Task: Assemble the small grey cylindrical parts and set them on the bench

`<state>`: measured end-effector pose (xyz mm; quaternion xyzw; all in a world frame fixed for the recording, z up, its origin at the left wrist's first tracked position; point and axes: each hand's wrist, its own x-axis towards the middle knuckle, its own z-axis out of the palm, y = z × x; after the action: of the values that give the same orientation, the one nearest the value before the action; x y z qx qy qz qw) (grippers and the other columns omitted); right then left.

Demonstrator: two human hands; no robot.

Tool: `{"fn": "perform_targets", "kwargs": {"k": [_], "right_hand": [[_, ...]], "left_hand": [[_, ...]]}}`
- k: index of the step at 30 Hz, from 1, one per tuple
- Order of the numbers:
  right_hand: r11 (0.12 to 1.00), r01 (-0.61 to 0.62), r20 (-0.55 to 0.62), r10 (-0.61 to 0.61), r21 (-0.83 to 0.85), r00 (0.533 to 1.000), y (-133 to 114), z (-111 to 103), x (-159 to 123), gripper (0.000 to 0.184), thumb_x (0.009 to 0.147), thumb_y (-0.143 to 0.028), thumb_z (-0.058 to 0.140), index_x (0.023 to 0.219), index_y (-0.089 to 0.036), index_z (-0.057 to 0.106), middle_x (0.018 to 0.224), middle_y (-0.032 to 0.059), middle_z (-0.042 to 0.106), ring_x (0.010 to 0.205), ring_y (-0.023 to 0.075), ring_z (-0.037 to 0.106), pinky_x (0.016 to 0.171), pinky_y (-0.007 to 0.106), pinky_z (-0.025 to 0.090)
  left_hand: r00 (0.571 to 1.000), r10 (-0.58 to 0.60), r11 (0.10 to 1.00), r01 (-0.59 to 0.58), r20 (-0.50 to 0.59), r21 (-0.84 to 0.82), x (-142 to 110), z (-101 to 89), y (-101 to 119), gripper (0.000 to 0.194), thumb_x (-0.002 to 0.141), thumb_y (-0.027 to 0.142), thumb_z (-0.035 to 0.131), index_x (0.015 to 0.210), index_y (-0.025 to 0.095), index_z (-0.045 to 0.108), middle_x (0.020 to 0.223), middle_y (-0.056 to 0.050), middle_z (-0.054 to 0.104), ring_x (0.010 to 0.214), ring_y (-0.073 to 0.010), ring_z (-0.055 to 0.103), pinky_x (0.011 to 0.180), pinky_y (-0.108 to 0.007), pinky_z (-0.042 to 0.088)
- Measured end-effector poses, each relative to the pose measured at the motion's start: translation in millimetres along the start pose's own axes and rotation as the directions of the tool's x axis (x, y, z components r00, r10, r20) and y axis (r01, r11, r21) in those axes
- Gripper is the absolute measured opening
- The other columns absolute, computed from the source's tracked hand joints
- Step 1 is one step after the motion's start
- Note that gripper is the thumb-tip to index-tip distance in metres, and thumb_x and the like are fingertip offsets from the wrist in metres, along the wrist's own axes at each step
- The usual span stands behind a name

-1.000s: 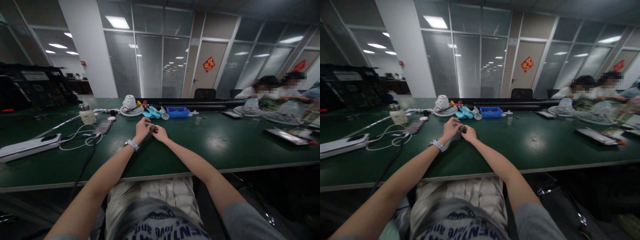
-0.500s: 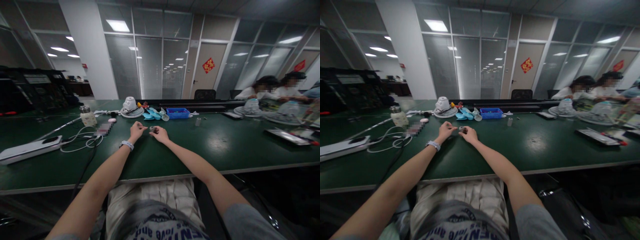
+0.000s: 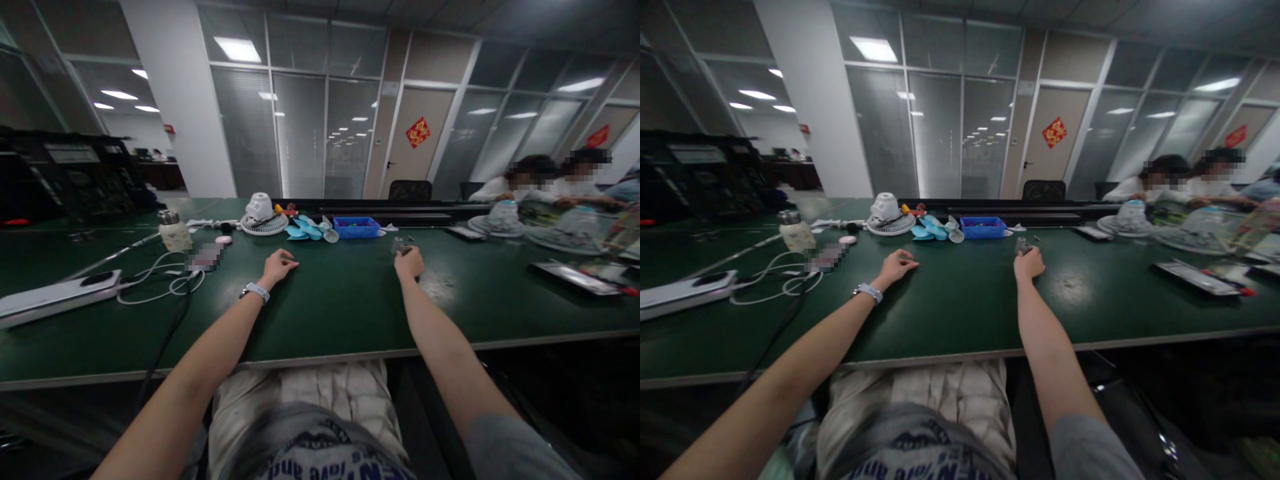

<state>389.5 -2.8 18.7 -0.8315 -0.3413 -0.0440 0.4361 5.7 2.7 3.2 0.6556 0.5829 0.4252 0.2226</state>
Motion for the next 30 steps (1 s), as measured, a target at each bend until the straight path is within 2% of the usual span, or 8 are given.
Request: {"fn": "perform_targets", "kwargs": {"k": [7,11,13,16,18,21,24,30], "right_hand": [[0.989,-0.140,-0.089,0.145,0.056,0.985,-4,2,-3,0.056,0.077,-0.026,0.067,0.127,-0.016,0.045,0.127,0.0224,0.053,0.120,0.0322,0.051,0.098,0.048,0.038],[0.950,0.296,-0.234,-0.266,0.100,0.935,-41,-9,-36,0.058,0.083,-0.020,0.056,0.137,-0.013,0.037,0.142,0.0227,0.038,0.134,0.0319,0.034,0.106,0.051,0.028],[0.788,0.587,-0.092,-0.581,0.187,0.809,-66,-9,-68,0.045,0.087,-0.017,0.047,0.132,-0.015,0.046,0.139,0.0174,0.046,0.131,0.0278,0.039,0.106,0.048,0.030],[0.471,0.791,0.193,-0.882,0.391,0.430,-96,4,-126,0.036,0.091,-0.020,0.046,0.126,-0.021,0.057,0.136,0.0103,0.054,0.126,0.0231,0.047,0.106,0.043,0.035],[0.348,0.818,0.301,-0.927,0.459,0.225,-109,20,-159,0.037,0.092,-0.024,0.050,0.128,-0.025,0.058,0.144,0.0069,0.047,0.132,0.0230,0.042,0.108,0.044,0.033],[0.297,0.808,0.407,-0.910,0.509,0.078,-120,40,-184,0.040,0.091,-0.016,0.050,0.128,-0.025,0.059,0.145,0.0049,0.047,0.135,0.0205,0.040,0.110,0.040,0.033],[0.311,0.782,0.453,-0.891,0.539,0.042,-123,46,-185,0.043,0.087,-0.004,0.048,0.122,-0.024,0.065,0.134,0.0030,0.058,0.127,0.0169,0.051,0.107,0.032,0.038],[0.395,0.750,0.419,-0.891,0.530,0.173,-116,32,-167,0.035,0.085,-0.007,0.055,0.106,-0.028,0.074,0.109,-0.0001,0.072,0.101,0.0189,0.066,0.096,0.031,0.047]], "left_hand": [[0.995,-0.022,1.000,0.020,-0.096,-0.019,2,1.1,0,0.024,0.078,0.036,0.067,0.092,0.019,0.059,0.090,-0.007,0.073,0.084,-0.0189,0.069,0.076,-0.028,0.050],[0.963,-0.119,0.992,0.107,-0.241,-0.064,9,2.6,-6,0.022,0.088,0.035,0.053,0.103,0.018,0.056,0.099,-0.010,0.072,0.083,-0.0182,0.068,0.077,-0.029,0.049],[0.943,-0.160,0.987,0.151,-0.291,-0.055,11,1.4,-8,0.022,0.091,0.031,0.047,0.106,0.018,0.055,0.100,-0.011,0.072,0.085,-0.0188,0.068,0.079,-0.030,0.048],[0.924,-0.185,0.982,0.189,-0.336,-0.020,10,-2.1,-9,0.019,0.091,0.026,0.044,0.105,0.019,0.054,0.101,-0.010,0.071,0.091,-0.0203,0.067,0.083,-0.031,0.047],[0.918,-0.179,0.982,0.191,-0.353,-0.001,8,-3.6,-7,0.018,0.090,0.025,0.044,0.103,0.020,0.055,0.101,-0.010,0.071,0.094,-0.0206,0.067,0.084,-0.031,0.046],[0.923,-0.168,0.981,0.190,-0.347,0.031,7,-3.4,-6,0.017,0.090,0.025,0.044,0.102,0.020,0.055,0.101,-0.010,0.071,0.096,-0.0213,0.066,0.086,-0.031,0.045],[0.930,-0.168,0.979,0.196,-0.326,0.056,7,-1.7,-6,0.017,0.089,0.026,0.046,0.101,0.019,0.055,0.101,-0.011,0.071,0.098,-0.0224,0.065,0.086,-0.032,0.045],[0.933,-0.187,0.976,0.212,-0.307,0.051,8,-2.1,-7,0.016,0.086,0.027,0.050,0.100,0.020,0.056,0.103,-0.011,0.070,0.096,-0.0230,0.066,0.084,-0.033,0.046]]}}
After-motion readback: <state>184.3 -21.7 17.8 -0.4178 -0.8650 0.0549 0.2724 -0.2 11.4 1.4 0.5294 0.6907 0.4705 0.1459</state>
